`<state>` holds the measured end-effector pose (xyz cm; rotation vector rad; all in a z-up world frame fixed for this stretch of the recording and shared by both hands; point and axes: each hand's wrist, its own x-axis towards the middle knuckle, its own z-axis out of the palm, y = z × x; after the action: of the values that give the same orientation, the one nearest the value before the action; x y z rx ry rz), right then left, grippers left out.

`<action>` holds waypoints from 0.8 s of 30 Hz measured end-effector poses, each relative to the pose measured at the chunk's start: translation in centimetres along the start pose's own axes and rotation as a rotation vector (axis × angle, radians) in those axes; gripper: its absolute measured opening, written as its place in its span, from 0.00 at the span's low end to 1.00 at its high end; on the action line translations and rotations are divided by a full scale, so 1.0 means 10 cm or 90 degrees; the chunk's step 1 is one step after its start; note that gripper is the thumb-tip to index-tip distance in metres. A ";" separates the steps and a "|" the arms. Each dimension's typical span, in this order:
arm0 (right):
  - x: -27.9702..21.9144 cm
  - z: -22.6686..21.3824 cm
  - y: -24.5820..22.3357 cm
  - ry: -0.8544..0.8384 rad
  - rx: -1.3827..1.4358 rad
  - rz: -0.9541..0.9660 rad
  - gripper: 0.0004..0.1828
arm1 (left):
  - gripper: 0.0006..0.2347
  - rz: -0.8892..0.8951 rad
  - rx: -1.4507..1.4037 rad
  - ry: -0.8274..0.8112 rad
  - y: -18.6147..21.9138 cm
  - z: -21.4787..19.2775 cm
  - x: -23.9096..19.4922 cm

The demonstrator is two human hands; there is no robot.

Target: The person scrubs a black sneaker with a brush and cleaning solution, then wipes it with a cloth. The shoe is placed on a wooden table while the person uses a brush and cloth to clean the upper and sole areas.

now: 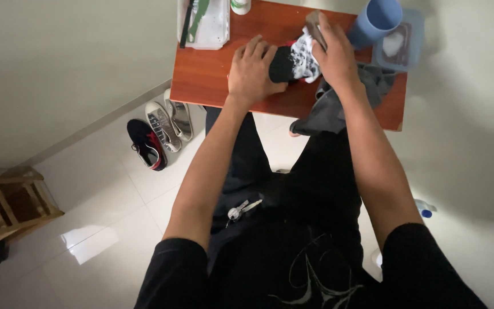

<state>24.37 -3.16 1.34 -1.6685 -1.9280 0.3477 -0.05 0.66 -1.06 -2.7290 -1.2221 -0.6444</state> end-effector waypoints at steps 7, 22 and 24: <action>-0.46 0.00 -0.33 0.023 -0.070 -0.088 0.30 | 0.36 -0.008 0.024 -0.005 0.06 -0.06 -0.03; -0.46 -0.04 -0.34 0.028 -0.067 0.033 0.29 | 0.35 -0.020 -0.023 -0.063 0.01 -0.07 0.05; -0.44 -0.02 -0.57 0.019 -0.157 -0.053 0.27 | 0.35 -0.023 -0.038 -0.069 -0.02 -0.10 0.05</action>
<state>20.13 -8.58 3.46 -1.7273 -2.0777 0.0536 -0.17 0.90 0.03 -2.8313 -1.2984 -0.5526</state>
